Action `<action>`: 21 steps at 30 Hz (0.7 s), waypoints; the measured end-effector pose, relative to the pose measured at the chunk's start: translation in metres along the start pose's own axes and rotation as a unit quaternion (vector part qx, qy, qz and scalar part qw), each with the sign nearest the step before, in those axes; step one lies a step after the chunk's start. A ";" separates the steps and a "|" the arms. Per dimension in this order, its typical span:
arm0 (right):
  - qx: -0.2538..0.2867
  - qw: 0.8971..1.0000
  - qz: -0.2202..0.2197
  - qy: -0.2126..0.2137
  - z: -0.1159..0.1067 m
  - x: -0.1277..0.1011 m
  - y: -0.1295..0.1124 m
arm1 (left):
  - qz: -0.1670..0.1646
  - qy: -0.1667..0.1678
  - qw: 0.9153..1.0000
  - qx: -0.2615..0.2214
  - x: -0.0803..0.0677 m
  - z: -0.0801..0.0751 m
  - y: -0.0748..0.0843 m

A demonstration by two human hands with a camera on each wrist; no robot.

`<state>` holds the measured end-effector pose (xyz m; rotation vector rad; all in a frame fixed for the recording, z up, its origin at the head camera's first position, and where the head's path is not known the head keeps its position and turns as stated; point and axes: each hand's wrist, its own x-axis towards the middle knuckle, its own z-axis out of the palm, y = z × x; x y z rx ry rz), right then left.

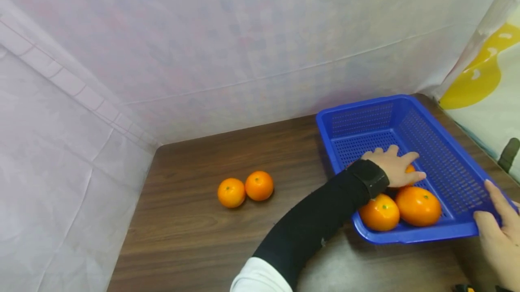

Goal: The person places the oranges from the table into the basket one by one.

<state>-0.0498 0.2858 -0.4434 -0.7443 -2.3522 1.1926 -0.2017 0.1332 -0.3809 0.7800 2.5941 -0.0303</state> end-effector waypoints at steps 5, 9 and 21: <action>0.029 1.000 -0.008 0.004 0.003 0.002 0.005 | -0.004 0.003 1.000 -0.013 -0.005 -0.009 -0.001; 0.044 0.999 -0.013 0.002 0.003 0.004 0.008 | 0.003 0.019 1.000 -0.013 -0.008 -0.017 -0.002; 0.036 0.999 -0.011 0.006 0.002 0.004 0.004 | 0.022 0.050 0.998 0.014 -0.020 -0.035 -0.007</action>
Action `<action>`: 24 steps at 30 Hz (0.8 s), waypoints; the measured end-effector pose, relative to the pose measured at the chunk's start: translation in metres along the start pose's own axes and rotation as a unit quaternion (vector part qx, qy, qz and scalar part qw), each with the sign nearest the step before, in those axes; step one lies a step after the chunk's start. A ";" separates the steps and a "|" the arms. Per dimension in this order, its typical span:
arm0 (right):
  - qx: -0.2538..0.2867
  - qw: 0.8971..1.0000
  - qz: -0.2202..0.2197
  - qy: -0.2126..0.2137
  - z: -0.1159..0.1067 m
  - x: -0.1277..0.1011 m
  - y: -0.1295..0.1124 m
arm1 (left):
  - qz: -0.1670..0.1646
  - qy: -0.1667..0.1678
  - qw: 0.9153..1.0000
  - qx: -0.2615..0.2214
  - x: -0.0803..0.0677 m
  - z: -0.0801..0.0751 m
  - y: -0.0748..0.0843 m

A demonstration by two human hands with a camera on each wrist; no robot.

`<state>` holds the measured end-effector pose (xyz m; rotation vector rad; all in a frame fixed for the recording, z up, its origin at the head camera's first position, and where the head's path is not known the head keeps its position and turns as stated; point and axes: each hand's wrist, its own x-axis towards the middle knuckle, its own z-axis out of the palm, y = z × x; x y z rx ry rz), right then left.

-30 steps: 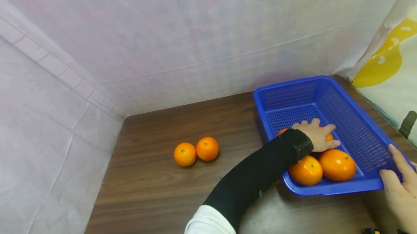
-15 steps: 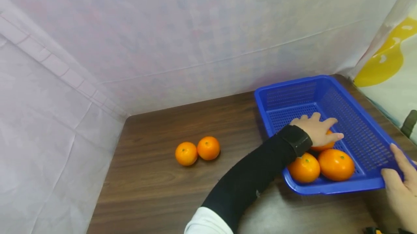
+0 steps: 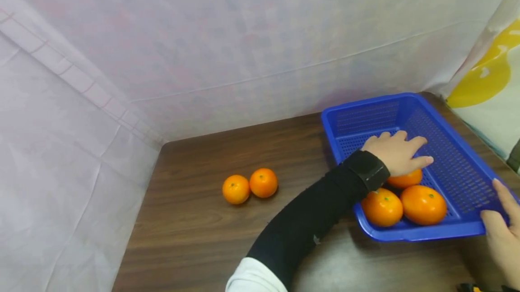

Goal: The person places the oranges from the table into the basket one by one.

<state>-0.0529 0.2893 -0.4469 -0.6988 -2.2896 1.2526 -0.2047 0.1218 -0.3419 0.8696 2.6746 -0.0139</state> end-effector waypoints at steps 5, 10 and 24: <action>0.002 1.000 0.009 -0.001 0.000 -0.001 -0.001 | 0.001 0.009 1.000 0.005 -0.008 -0.007 -0.005; 0.005 1.000 0.015 0.002 0.001 -0.002 -0.003 | 0.016 0.012 1.000 0.011 -0.017 -0.012 -0.014; -0.010 1.000 0.007 0.001 0.000 -0.001 -0.001 | 0.052 0.045 0.997 0.029 -0.028 -0.010 -0.035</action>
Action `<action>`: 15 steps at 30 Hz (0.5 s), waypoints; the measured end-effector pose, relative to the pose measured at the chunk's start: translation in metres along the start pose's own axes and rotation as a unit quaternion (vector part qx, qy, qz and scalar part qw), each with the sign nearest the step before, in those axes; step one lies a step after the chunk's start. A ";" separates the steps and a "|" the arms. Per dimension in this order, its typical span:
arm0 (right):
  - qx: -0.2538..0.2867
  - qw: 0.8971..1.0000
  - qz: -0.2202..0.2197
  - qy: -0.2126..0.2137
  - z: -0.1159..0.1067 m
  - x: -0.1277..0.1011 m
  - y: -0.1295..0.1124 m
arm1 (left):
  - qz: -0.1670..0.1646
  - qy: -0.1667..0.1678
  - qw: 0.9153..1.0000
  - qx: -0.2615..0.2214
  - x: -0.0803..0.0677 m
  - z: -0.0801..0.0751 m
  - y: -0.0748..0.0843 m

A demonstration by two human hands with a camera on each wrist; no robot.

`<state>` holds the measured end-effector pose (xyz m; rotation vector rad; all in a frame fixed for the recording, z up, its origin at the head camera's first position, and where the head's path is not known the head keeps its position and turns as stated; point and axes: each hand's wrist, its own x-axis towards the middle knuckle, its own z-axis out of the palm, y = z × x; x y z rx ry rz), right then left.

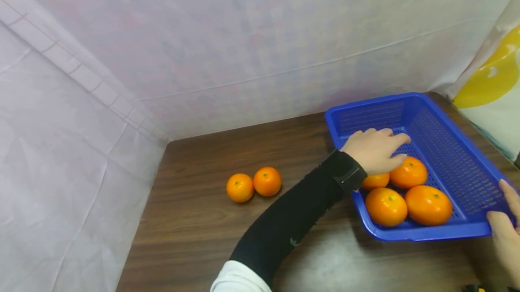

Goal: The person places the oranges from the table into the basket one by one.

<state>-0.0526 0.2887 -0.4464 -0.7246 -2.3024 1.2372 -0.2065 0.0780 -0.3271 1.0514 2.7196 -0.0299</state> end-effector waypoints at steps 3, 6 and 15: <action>-0.015 1.000 -0.002 0.000 0.000 0.000 -0.001 | 0.004 0.009 1.000 0.006 -0.003 0.004 -0.005; -0.032 0.999 0.000 -0.005 -0.001 0.000 -0.002 | 0.007 0.025 1.000 0.012 -0.006 0.007 -0.010; 0.009 1.000 -0.005 0.004 0.006 0.007 0.020 | 0.033 0.102 0.994 0.026 -0.023 0.018 -0.029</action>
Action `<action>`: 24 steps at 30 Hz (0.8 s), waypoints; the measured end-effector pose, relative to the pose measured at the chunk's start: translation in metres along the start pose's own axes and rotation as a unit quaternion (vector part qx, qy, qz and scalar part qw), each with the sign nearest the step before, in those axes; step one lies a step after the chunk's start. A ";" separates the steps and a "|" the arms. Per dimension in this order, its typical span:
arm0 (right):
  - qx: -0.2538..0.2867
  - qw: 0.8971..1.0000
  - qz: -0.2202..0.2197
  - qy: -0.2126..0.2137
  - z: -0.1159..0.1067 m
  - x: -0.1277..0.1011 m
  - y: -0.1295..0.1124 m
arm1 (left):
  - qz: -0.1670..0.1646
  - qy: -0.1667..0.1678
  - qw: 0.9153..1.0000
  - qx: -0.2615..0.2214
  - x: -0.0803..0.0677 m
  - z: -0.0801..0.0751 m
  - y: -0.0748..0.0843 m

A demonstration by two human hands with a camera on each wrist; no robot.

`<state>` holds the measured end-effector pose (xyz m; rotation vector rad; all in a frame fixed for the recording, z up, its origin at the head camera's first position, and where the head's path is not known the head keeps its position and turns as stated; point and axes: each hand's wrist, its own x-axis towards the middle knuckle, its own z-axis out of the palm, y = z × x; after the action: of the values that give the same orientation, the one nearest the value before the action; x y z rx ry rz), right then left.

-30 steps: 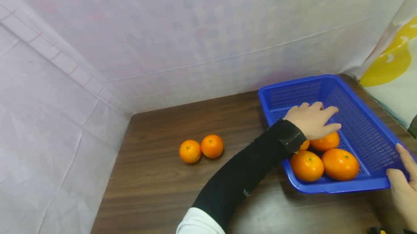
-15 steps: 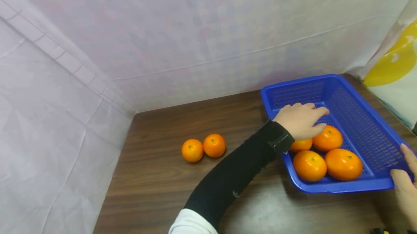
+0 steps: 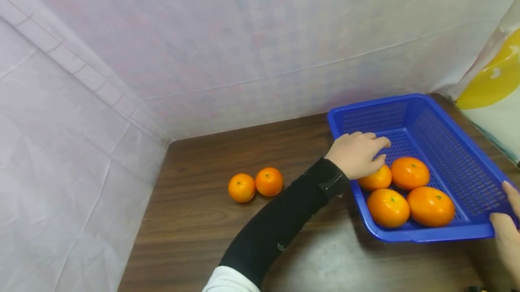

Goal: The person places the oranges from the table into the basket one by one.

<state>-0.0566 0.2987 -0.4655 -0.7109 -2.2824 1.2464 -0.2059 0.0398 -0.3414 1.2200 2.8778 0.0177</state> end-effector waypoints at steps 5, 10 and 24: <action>-0.019 1.000 0.013 -0.004 -0.001 -0.002 -0.007 | 0.003 0.011 1.000 -0.008 -0.010 0.005 -0.008; -0.020 1.000 0.015 -0.012 -0.002 -0.005 -0.011 | 0.011 0.033 0.999 -0.001 -0.023 0.016 -0.017; 0.001 1.000 0.008 -0.009 -0.001 -0.005 -0.012 | 0.008 0.079 0.996 -0.026 -0.051 0.033 -0.038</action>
<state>-0.0550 0.2902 -0.4553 -0.7205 -2.2952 1.2669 -0.1973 -0.0231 -0.3747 1.2886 2.9798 0.1963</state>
